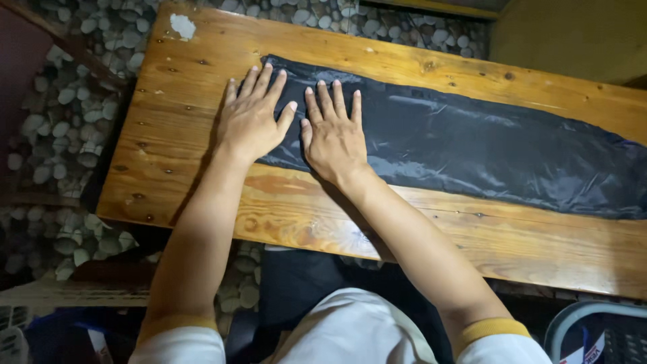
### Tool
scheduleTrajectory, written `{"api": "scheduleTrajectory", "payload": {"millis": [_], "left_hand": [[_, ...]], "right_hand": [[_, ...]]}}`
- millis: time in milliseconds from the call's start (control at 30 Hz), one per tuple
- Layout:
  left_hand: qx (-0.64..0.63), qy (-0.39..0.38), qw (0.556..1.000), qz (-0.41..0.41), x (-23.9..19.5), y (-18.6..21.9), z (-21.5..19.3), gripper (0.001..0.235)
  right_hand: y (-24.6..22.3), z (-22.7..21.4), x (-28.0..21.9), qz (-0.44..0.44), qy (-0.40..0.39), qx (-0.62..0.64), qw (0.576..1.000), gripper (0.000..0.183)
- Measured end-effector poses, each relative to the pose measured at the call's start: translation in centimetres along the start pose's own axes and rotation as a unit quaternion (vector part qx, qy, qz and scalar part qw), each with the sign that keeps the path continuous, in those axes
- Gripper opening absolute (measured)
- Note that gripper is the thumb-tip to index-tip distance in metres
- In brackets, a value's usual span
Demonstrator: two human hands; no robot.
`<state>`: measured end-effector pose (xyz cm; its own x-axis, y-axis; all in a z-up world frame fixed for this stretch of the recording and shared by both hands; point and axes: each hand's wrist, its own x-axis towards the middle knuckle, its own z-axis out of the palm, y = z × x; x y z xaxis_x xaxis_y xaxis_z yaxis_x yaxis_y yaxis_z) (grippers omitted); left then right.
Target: The person dusts a folded black garment with a feather duster, places it in a basket, then retrieves another black garment, unfolds it, dusts it thoroughly, and folds it back on the table.
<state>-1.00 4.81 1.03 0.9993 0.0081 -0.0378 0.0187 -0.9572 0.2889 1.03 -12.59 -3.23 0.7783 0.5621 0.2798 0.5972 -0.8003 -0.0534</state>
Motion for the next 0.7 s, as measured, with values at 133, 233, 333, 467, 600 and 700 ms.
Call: {"api": "scheduleTrajectory", "payload": {"millis": [133,233,333,467,600,700], "left_hand": [[-0.009,0.069,0.998,0.01,-0.8,-1.3,-0.3,0.074],[0.002,0.091,0.995,-0.033,-2.9,-1.5,-1.8,0.075],[0.016,0.126,0.983,-0.129,-5.7,-1.1,-3.0,0.085],[-0.028,0.068,0.97,-0.232,-8.0,-2.0,-2.5,0.1],[-0.086,0.065,0.963,-0.245,-9.2,-0.6,-3.0,0.094],[-0.204,0.159,0.947,-0.193,-10.6,0.9,-3.3,0.094]], "right_hand": [[0.0,-0.3,0.0,-0.008,0.016,-0.002,1.0,0.058],[-0.3,-1.1,0.3,0.005,-0.008,-0.003,1.0,0.06],[-0.6,-2.6,0.4,0.031,-0.098,0.036,0.994,0.06],[-0.6,-2.6,0.3,0.032,-0.096,0.046,0.994,0.06],[-0.6,-2.8,0.2,0.036,-0.098,0.052,0.993,0.061],[-0.5,-2.7,0.3,0.036,-0.099,0.052,0.993,0.06]]}}
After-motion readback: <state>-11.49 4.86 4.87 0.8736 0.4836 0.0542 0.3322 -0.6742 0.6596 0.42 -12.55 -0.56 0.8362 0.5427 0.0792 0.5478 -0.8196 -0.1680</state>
